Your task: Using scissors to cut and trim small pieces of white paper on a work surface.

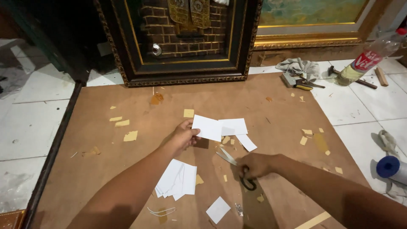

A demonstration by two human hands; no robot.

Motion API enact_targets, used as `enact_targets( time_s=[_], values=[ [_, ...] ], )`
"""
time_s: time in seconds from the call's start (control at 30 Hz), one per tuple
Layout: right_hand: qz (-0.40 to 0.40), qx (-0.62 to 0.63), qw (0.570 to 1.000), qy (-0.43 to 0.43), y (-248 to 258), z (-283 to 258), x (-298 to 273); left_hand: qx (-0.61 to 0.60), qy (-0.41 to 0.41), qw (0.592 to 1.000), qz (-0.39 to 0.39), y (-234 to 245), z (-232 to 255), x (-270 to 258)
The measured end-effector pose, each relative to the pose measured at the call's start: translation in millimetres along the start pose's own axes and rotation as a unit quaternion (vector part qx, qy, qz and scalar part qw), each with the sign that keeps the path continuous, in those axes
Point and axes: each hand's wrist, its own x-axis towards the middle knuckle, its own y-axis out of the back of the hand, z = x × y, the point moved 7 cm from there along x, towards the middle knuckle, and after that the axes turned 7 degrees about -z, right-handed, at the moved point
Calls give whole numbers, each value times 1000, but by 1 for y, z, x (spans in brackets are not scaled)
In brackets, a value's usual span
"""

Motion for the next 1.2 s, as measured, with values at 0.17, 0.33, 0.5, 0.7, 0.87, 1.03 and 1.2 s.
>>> enact_targets(
  time_s=[0.17, 0.33, 0.5, 0.7, 0.87, 1.03, 1.2],
  values=[
    [123, -63, 977, -160, 71, 59, 50, -6, -11, 1000, 21, 2, 1, 7],
    [261, -131, 928, -234, 131, 82, 69, -93, 19, 994, 54, -5, 13, -18],
    [218, -151, 922, -281, 131, 102, 93, -132, 21, 989, 62, 5, 4, -8],
    [318, -64, 906, -272, 142, 94, 77, -165, 9, 983, 78, 1, 19, -10],
    [412, 256, 861, -152, 137, 32, 50, -179, -15, 981, 79, -11, 30, -11],
    [374, 480, 794, -6, 126, -46, 30, -131, -60, 984, 105, -31, 58, -21],
    [357, 502, 786, 43, 118, -72, 17, -50, -69, 989, 123, -44, 79, -27]
  ],
)
